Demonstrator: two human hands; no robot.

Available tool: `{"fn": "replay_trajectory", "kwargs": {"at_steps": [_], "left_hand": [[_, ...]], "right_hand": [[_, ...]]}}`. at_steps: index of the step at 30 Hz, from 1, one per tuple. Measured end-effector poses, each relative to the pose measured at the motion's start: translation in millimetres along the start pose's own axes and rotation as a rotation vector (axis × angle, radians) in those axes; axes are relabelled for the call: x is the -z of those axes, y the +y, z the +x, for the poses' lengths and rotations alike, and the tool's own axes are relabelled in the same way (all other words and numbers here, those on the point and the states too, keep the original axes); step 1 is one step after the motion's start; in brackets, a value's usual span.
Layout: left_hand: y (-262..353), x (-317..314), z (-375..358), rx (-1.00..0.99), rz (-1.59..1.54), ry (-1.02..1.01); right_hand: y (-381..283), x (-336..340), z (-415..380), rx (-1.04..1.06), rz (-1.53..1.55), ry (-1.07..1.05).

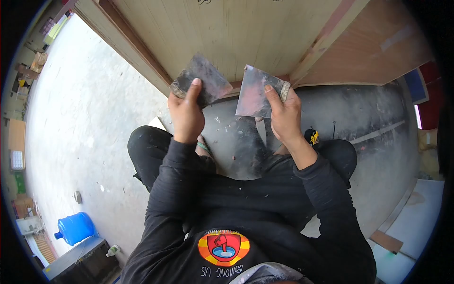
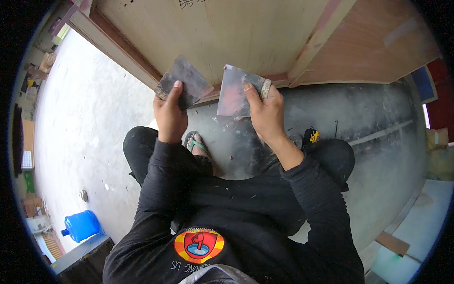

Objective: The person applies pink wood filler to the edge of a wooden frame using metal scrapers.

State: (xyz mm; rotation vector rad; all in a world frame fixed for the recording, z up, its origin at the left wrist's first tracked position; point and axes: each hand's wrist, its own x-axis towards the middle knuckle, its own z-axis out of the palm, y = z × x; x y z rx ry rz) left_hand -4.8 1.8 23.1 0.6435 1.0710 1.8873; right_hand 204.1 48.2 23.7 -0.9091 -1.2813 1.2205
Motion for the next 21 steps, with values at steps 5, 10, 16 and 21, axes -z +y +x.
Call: {"fn": "replay_trajectory", "kwargs": {"at_steps": [5, 10, 16, 21], "left_hand": [[4.7, -8.3, -8.4, 0.191, -0.245, 0.031], [10.5, -12.2, -9.6, 0.318, -0.285, 0.073], [10.4, -4.6, -7.3, 0.369, -0.310, 0.088], [3.4, -1.2, -4.0, 0.298, -0.344, 0.136]], "right_hand": [[-12.4, -6.0, -12.1, 0.089, -0.298, -0.031], [-7.4, -4.3, -23.0, 0.309, -0.523, -0.119], [-0.8, -9.0, -22.9, 0.630, -0.655, -0.143], [12.1, -6.5, -27.5, 0.654, -0.637, -0.323]]}}
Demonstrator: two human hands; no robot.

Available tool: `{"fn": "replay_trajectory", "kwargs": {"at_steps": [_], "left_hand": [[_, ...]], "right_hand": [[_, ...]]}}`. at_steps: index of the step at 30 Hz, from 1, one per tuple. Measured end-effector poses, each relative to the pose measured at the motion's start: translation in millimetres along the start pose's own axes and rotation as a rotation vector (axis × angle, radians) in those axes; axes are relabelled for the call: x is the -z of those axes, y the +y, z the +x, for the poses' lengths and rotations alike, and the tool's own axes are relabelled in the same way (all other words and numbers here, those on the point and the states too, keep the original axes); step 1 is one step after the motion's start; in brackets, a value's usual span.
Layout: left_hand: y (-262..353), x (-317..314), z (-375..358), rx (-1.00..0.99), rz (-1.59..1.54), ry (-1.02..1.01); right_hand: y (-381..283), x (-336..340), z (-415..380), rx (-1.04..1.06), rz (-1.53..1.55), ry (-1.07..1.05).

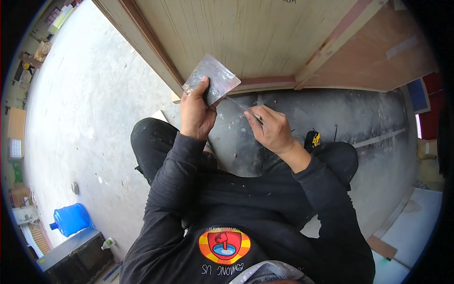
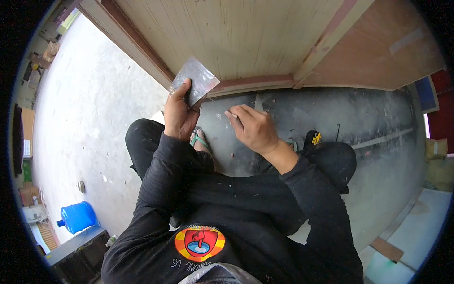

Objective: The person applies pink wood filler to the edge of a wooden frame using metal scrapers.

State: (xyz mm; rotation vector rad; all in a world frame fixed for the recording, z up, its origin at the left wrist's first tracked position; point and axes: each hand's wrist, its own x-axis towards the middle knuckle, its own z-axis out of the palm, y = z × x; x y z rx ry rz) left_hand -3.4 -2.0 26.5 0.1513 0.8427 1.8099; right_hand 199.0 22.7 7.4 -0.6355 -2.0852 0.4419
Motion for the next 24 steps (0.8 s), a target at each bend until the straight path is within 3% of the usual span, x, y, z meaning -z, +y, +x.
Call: {"fn": "replay_trajectory", "kwargs": {"at_steps": [1, 2, 3, 4, 6, 8, 9, 13, 15, 16, 18, 24], "left_hand": [[0.2, 0.0, 0.9, -0.004, 0.000, 0.000], [0.5, -0.2, 1.6, -0.170, 0.035, -0.035], [1.3, -0.1, 2.0, -0.337, 0.071, -0.068], [2.5, 0.3, 1.5, -0.343, 0.068, -0.064], [2.4, -0.1, -0.9, -0.447, 0.190, -0.075], [-2.6, -1.2, -2.6, -0.472, 0.213, -0.087], [-5.2, -2.1, -3.6, -0.497, 0.240, -0.100], [-7.9, -3.8, -5.8, -0.547, 0.327, -0.115], [4.9, -6.1, -6.9, -0.288, 0.108, -0.209], [14.8, -4.7, -3.4, -0.072, -0.008, -0.156], [23.7, 0.3, 1.6, 0.189, -0.230, -0.086], [0.2, 14.9, 6.9, 0.636, -0.486, -0.487]], "right_hand": [[-1.7, -0.3, -1.5, -0.048, 0.024, -0.039], [-3.7, 2.3, -1.5, -0.042, 0.027, -0.040], [-6.8, 7.9, 0.0, -0.198, 0.074, -0.021], [-8.0, 11.6, 1.7, -0.355, 0.122, -0.003], [-2.7, 8.3, 7.6, -0.349, 0.203, 0.069], [0.0, -1.8, 8.7, -0.630, 0.785, 0.213], [-11.7, 5.8, 14.5, -0.742, 0.973, 0.168], [-9.6, 5.5, 16.3, -0.785, 1.074, 0.187], [-0.4, 10.9, 15.6, -0.813, 1.075, 0.158], [3.9, 17.1, 17.5, -0.814, 1.078, 0.159], [9.2, 29.0, 21.1, -1.094, 1.303, -0.063], [-18.3, 22.2, 23.1, -0.936, 1.306, -0.121]]}}
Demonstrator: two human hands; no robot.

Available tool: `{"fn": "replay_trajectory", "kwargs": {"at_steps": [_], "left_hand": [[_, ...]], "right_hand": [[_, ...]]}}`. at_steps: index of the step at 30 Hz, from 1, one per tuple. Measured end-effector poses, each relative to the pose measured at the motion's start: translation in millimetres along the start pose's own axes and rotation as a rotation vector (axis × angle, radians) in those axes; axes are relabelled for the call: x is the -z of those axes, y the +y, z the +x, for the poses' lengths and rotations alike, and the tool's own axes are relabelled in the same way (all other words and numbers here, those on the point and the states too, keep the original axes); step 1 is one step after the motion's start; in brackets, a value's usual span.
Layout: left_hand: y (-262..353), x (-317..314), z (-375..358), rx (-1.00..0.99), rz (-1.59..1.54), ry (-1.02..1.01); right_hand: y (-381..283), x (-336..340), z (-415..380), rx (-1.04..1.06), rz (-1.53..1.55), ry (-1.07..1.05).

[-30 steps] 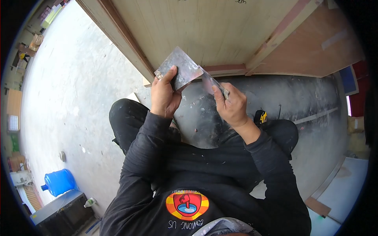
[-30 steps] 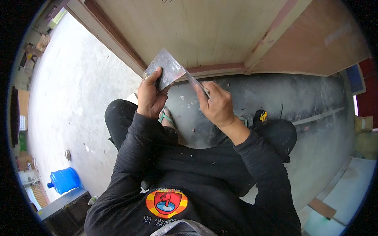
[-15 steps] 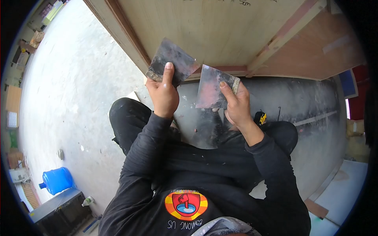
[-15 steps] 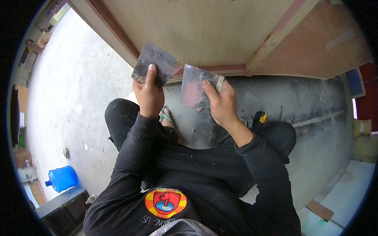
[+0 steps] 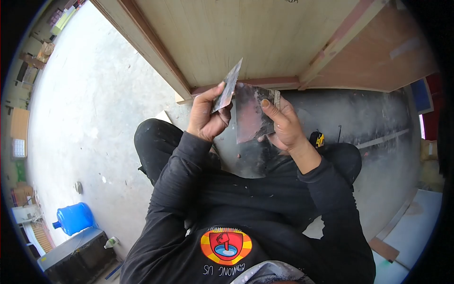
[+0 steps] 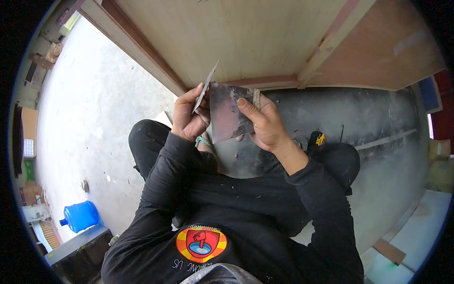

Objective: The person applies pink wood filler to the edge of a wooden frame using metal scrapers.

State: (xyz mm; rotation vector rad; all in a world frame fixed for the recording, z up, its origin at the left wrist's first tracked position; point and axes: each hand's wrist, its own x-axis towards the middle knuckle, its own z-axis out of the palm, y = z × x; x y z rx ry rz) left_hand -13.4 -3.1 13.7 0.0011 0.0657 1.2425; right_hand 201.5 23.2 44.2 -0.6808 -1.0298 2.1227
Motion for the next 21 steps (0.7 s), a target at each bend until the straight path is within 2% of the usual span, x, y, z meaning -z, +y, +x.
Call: {"fn": "replay_trajectory", "kwargs": {"at_steps": [4, 5, 8, 9, 10, 12, 13, 15, 16, 18, 21], "left_hand": [[-13.2, 3.6, 4.5, 0.003, -0.089, 0.012], [-18.3, 2.1, 5.9, -0.084, -0.067, 0.129], [-33.6, -8.3, 4.0, -0.120, -0.062, 0.181], [-40.1, -15.7, 7.6, -0.168, 0.019, 0.335], [-35.8, -4.4, 8.5, -0.168, 0.020, 0.334], [-26.0, 15.8, 11.0, 0.162, -0.154, -0.247], [-28.8, 15.7, 9.7, 0.162, -0.153, -0.247], [-41.0, 7.8, 4.6, -0.007, 0.128, 0.065], [-46.1, 1.9, 3.8, -0.008, 0.128, 0.065], [-52.2, -5.4, 3.2, -0.048, 0.144, 0.201], [-43.4, 11.9, 6.0, 0.012, 0.079, 0.103]], "right_hand": [[6.2, -2.8, -2.8, 0.097, 0.007, -0.030], [10.6, -1.6, -1.8, 0.134, 0.020, -0.045], [17.7, 0.7, 1.0, 0.219, -0.066, -0.022], [19.3, 1.6, 1.4, 0.220, -0.065, -0.022], [20.8, 2.5, 1.8, 0.224, -0.058, -0.015], [22.0, 2.8, 2.0, 0.230, -0.052, -0.007], [22.6, 1.9, 2.2, 0.245, -0.071, 0.021], [23.4, 1.7, 2.9, 0.258, -0.088, 0.047], [23.8, 3.2, 2.7, 0.259, -0.116, 0.045], [23.9, 4.0, 2.6, 0.259, -0.144, 0.043], [22.9, 3.9, 1.9, 0.245, -0.192, 0.058]]}}
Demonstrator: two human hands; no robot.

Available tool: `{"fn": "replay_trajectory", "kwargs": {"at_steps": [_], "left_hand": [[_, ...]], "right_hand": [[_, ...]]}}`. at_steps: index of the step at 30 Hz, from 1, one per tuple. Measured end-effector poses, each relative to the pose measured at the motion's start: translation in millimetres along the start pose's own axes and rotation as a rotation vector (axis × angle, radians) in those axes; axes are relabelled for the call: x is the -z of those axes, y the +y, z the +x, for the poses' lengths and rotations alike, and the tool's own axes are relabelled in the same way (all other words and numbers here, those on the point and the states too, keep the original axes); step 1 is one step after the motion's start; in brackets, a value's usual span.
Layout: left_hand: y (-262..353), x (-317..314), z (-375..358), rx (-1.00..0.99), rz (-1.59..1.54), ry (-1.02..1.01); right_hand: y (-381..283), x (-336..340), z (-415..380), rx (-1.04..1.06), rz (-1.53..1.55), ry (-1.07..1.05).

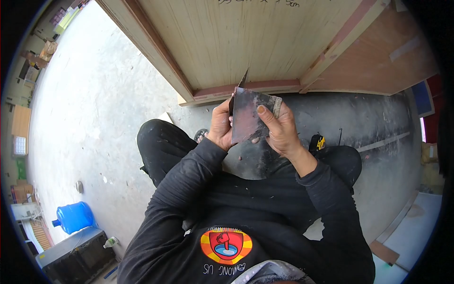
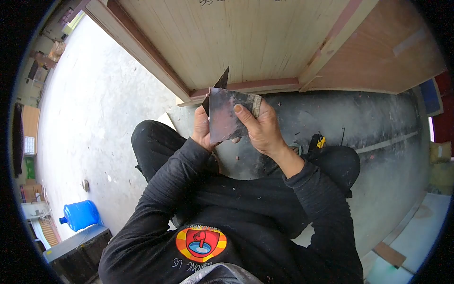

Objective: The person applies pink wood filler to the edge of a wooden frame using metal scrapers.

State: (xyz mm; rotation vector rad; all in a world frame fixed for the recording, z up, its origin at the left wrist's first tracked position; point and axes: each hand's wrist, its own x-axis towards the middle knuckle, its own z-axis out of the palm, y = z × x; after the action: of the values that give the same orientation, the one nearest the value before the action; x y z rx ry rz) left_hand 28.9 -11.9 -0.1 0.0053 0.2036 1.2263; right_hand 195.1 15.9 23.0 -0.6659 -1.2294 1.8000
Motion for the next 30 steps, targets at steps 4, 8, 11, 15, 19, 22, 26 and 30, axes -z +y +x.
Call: {"fn": "replay_trajectory", "kwargs": {"at_steps": [4, 8, 11, 15, 19, 22, 26, 30], "left_hand": [[3.1, 7.1, 1.4, 0.013, 0.005, -0.011], [0.3, 5.3, 0.0, 0.031, -0.042, 0.048], [2.6, 12.7, 3.7, -0.037, -0.031, 0.053], [33.3, 6.1, 3.2, -0.225, 0.130, 0.039], [31.4, -29.2, -5.6, -0.573, 0.490, 0.234], [34.8, -22.8, -5.0, -0.782, 0.660, 0.150], [31.3, -23.2, -3.5, -0.894, 0.679, 0.124], [22.5, -32.9, -6.0, -1.026, 0.743, 0.211]], "right_hand": [[4.5, 0.4, -0.1, 0.056, -0.082, -0.005], [5.6, 1.5, -2.5, 0.036, -0.055, -0.033], [1.9, 6.0, -2.1, 0.088, -0.136, -0.092], [-28.3, 5.9, 0.9, 0.100, -0.055, -0.040], [-36.0, 16.9, 6.0, 0.017, 0.030, -0.019], [-26.5, 12.8, 6.6, 0.237, -0.069, 0.091], [-32.1, 10.5, 0.2, 0.057, 0.002, 0.054], [-30.1, 10.5, 0.4, 0.055, 0.008, 0.083]]}}
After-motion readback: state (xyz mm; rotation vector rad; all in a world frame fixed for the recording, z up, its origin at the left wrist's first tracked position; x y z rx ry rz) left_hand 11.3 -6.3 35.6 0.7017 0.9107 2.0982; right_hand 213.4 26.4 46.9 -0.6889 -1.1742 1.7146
